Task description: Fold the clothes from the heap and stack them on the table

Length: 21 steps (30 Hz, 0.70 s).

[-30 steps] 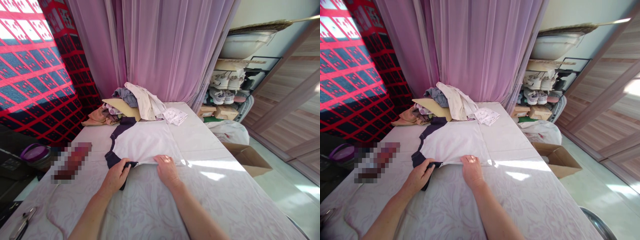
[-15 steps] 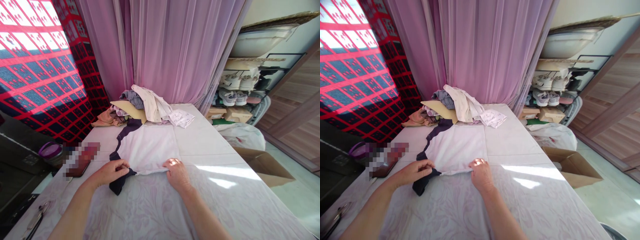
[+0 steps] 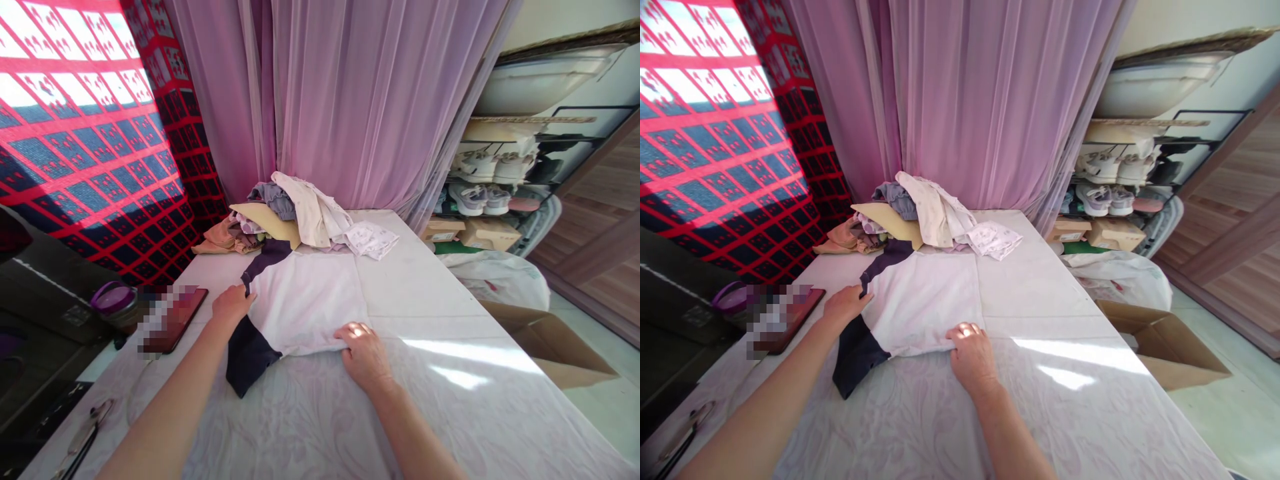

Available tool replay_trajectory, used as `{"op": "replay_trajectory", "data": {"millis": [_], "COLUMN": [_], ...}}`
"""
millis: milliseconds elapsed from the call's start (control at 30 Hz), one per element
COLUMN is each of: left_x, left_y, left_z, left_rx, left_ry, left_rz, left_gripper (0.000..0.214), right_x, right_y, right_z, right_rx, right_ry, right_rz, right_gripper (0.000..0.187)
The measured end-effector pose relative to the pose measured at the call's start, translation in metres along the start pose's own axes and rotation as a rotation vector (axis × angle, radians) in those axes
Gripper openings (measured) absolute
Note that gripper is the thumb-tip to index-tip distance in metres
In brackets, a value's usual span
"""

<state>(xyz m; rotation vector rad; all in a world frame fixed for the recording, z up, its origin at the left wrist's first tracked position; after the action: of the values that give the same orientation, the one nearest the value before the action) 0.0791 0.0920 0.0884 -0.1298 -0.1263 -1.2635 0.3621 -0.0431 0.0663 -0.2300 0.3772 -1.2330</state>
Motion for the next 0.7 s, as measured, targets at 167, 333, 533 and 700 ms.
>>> {"op": "replay_trajectory", "data": {"millis": [167, 333, 533, 700], "left_x": [0.0, -0.006, 0.012, 0.02], "left_y": [-0.011, -0.033, -0.012, 0.02], "left_z": [0.0, 0.007, 0.007, -0.018], "left_rx": [-0.02, -0.03, 0.103, 0.128], "left_ry": [0.071, 0.098, 0.429, 0.349], "left_rz": [0.006, 0.042, -0.126, -0.377], "left_gripper": [0.042, 0.042, 0.039, 0.038], "right_x": [0.001, 0.001, 0.002, 0.002], "right_y": [0.0, -0.002, -0.001, 0.002], "right_z": [-0.001, -0.001, -0.003, -0.005], "right_rx": [0.0, 0.012, 0.018, 0.023], "right_ry": [0.005, -0.016, -0.024, -0.02], "right_rz": [0.029, 0.038, 0.041, 0.046], "right_gripper": [0.046, 0.046, 0.046, 0.049]}}
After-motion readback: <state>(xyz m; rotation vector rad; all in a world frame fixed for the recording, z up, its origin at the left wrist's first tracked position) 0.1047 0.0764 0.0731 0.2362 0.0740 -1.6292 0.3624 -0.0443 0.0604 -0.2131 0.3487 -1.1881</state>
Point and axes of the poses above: each hand's wrist, its own x-axis away from the middle knuckle, its own z-axis out of the back of the hand, y = z × x, the point moved 6 cm from there along -x, towards the middle knuckle, and after that the axes turned 11 degrees about z, right-handed, at the moved point
